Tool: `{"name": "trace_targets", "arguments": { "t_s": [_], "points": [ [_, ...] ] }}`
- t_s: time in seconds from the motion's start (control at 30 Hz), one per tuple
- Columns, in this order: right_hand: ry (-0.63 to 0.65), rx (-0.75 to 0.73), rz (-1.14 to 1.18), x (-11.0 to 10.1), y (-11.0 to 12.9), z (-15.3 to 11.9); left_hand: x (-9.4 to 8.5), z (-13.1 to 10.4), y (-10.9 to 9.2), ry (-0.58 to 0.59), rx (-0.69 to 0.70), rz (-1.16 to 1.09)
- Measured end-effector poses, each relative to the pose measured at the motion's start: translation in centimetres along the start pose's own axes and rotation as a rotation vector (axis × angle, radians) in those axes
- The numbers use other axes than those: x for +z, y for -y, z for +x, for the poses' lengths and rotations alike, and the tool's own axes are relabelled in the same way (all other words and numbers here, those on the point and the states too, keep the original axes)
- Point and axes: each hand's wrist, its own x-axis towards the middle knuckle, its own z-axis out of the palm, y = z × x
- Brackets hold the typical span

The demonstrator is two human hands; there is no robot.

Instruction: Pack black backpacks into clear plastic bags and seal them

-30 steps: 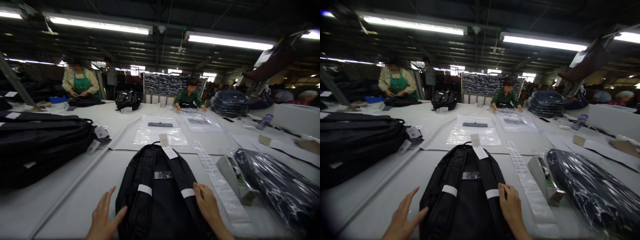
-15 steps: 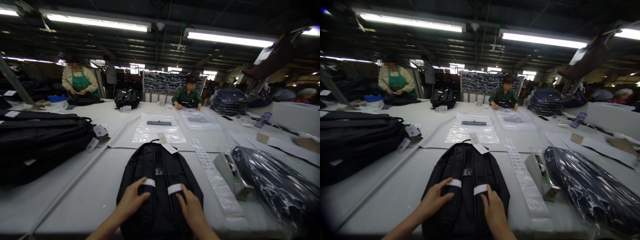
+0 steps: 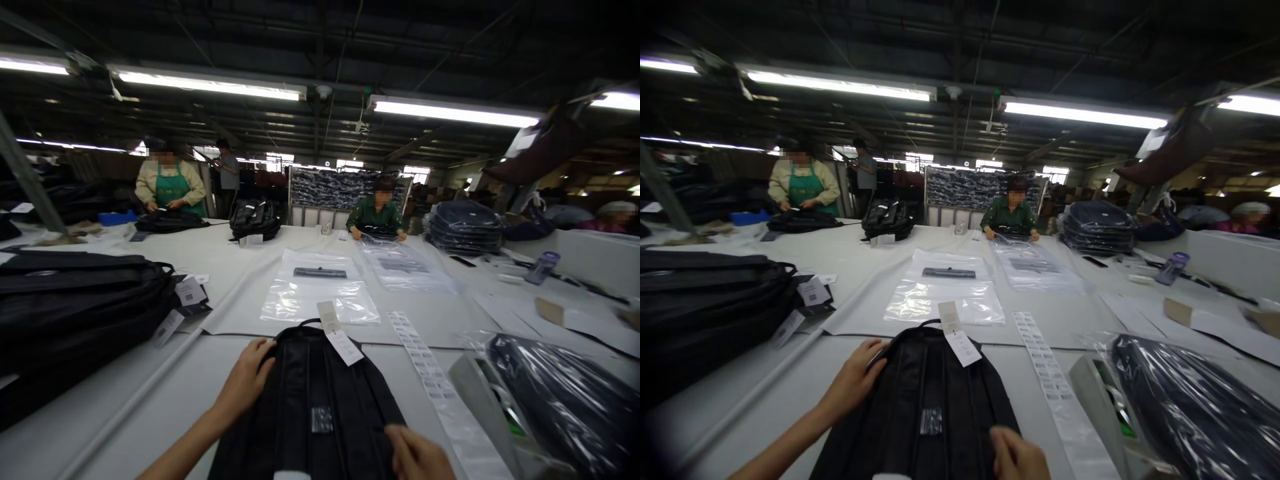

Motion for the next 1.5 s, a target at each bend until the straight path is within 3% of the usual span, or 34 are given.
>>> {"name": "trace_targets", "arguments": {
  "t_s": [0.1, 0.2, 0.3, 0.4, 0.5, 0.63, 0.73, 0.83, 1.0, 1.1, 1.2, 1.3, 1.43, 1.5],
  "points": [
    [-0.100, -0.022, 0.039, -0.5, 0.0, 9.8, 1.9, 7.7, 2.6, 0.121, -0.020, -0.023],
    [0.098, -0.056, 0.053, 1.5, 0.2, 17.2, 4.4, 12.4, 4.4, 0.289, -0.013, -0.055],
    [0.302, -0.116, 0.125, 3.8, 0.4, 20.8, 6.0, 14.8, 5.1, 0.424, 0.017, -0.069],
    [0.384, -0.159, 0.178, 4.3, 0.8, 21.8, 6.8, 15.8, 4.7, 0.477, 0.081, -0.077],
    [0.413, -0.140, 0.237, 2.7, 1.5, 21.1, 6.4, 15.3, 3.4, 0.455, 0.188, -0.089],
    [0.496, -0.014, 0.461, -0.2, 2.2, 19.3, 4.5, 13.3, 1.8, 0.361, 0.342, -0.103],
    [0.547, -0.105, 0.354, -1.3, 2.7, 19.3, 4.0, 12.7, 1.1, 0.321, 0.483, -0.124],
    [0.521, -0.264, 0.163, -0.4, 3.0, 20.8, 4.7, 12.9, 0.8, 0.321, 0.509, -0.127],
    [0.534, -0.273, 0.217, 2.3, 3.5, 22.8, 4.4, 12.3, 1.4, 0.266, 0.479, -0.082],
    [0.628, -0.314, 0.195, 1.5, 4.4, 22.5, 3.1, 11.0, 1.7, 0.211, 0.364, -0.056],
    [0.735, -0.334, 0.115, -0.5, 5.1, 22.4, 2.8, 10.0, 1.0, 0.285, 0.279, -0.086],
    [0.709, -0.325, 0.030, -0.6, 4.8, 23.2, 4.4, 9.3, -0.7, 0.348, 0.291, -0.049],
    [0.533, -0.271, -0.082, 2.5, 3.8, 24.7, 7.1, 7.7, -2.9, 0.355, 0.356, 0.002],
    [0.524, -0.329, -0.095, 4.2, 3.7, 25.0, 7.5, 6.6, -3.4, 0.335, 0.381, 0.004]
  ]
}}
